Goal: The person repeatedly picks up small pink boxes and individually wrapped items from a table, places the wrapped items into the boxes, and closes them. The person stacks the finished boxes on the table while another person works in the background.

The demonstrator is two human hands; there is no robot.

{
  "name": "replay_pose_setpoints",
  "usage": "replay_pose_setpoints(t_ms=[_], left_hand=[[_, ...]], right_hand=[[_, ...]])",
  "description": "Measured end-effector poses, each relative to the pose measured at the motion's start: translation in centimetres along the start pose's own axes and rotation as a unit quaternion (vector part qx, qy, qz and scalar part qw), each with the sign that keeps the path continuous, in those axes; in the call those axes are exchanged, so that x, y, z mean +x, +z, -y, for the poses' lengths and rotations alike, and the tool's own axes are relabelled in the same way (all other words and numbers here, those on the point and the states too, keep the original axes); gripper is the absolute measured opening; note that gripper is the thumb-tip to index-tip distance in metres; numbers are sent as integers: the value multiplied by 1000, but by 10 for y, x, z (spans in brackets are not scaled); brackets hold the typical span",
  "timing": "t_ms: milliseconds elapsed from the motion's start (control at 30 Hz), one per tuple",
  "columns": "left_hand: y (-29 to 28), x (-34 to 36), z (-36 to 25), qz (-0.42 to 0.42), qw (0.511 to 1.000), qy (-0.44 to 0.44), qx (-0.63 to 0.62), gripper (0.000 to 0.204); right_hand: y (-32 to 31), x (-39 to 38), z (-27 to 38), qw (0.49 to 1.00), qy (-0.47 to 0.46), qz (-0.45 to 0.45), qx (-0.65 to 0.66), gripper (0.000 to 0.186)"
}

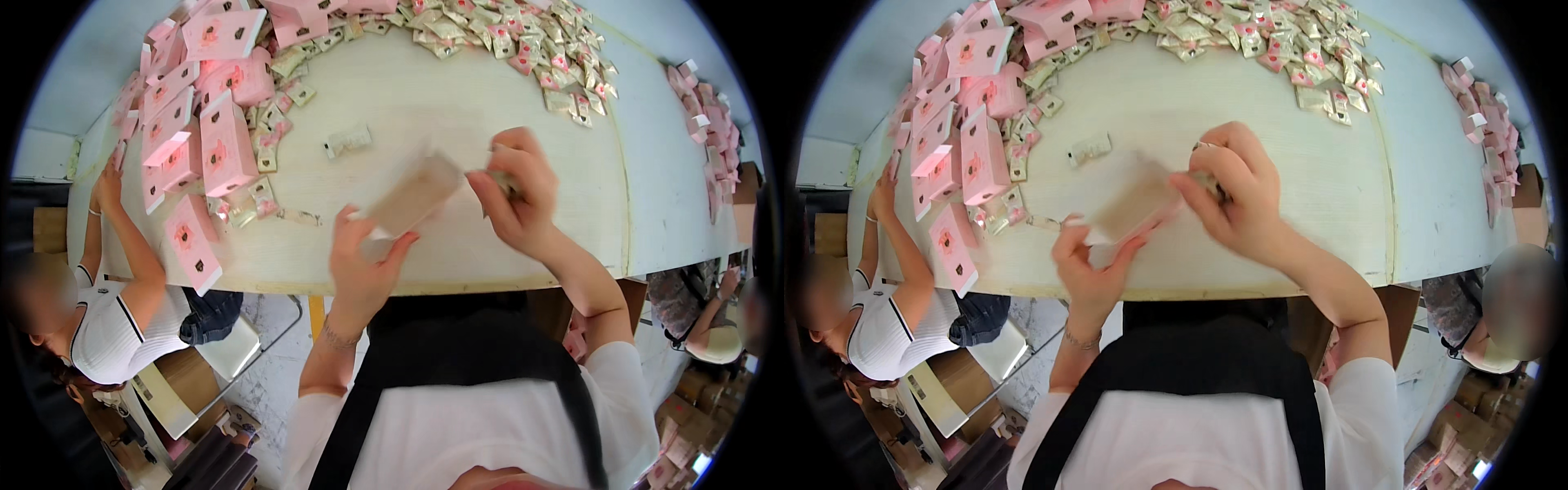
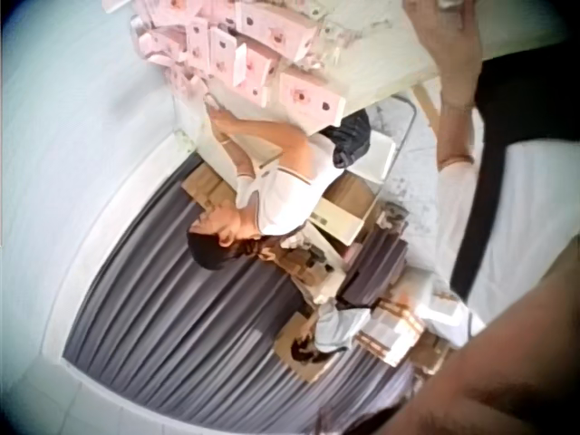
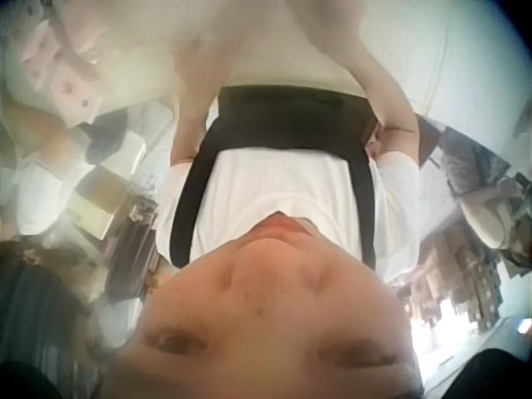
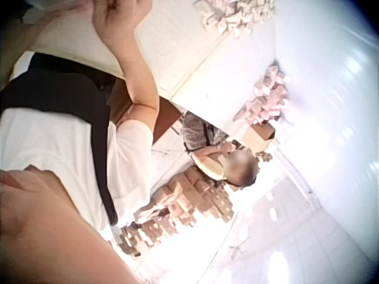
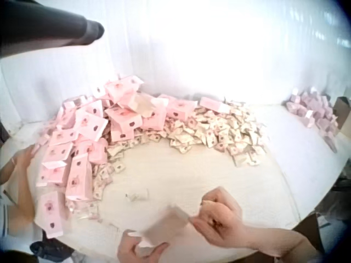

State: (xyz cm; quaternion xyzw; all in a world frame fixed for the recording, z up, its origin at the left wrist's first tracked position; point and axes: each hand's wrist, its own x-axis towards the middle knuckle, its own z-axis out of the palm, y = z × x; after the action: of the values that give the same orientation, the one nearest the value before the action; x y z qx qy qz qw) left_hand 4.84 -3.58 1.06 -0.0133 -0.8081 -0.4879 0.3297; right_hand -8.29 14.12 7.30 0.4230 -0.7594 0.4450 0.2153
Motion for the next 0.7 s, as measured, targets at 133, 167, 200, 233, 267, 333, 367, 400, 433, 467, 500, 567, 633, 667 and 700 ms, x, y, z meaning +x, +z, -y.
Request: replay_pose_setpoints(t_ms=[133, 167, 200, 233, 267, 333, 367, 400, 433, 467, 500, 567, 633, 667, 700], left_hand=[[26, 15, -31, 89, 993, -30, -71, 41], [31, 14, -25, 80, 991, -25, -100, 40], [33, 13, -20, 70, 989, -21, -128, 39], [35, 12, -16, 51, 992, -2, -119, 41], [35, 11, -17, 35, 993, 11, -112, 43], [34, 7, -20, 24, 995, 24, -97, 49], [33, 6, -22, 27, 995, 26, -89, 52], [32, 6, -24, 30, 996, 28, -81, 56], [32, 7, -24, 36, 995, 21, -94, 59], [32, 8, -24, 43, 993, 12, -106, 63], [32, 8, -23, 40, 992, 12, -116, 65], [33, 6, -17, 28, 990, 21, -133, 67], [35, 4, -12, 8, 992, 22, -122, 68], [36, 3, -10, -1, 994, 15, -104, 69], [36, 1, -10, -10, 996, 9, -85, 70]], right_hand=[[5, 14, 27, 974, -198, 3, -113, 19], [11, 12, 22, 959, -225, 34, -166, 22], [10, 6, 20, 957, -226, 58, -173, 30], [6, 5, 17, 945, -246, 87, -197, 33], [2, 1, 15, 933, -260, 119, -220, 36], [1, -8, 16, 930, -253, 146, -220, 37], [2, -12, 18, 941, -236, 139, -200, 35], [2, -15, 18, 950, -218, 132, -179, 34], [-1, -14, 18, 955, -219, 132, -151, 34], [-5, -11, 20, 959, -219, 132, -122, 35], [-8, -11, 21, 962, -218, 131, -94, 36], [-12, -22, 24, 964, -185, 157, -105, 37], [-14, -27, 27, 960, -158, 201, -115, 40], [-15, -23, 31, 954, -148, 232, -120, 42], [-17, -21, 34, 947, -138, 263, -124, 44]])
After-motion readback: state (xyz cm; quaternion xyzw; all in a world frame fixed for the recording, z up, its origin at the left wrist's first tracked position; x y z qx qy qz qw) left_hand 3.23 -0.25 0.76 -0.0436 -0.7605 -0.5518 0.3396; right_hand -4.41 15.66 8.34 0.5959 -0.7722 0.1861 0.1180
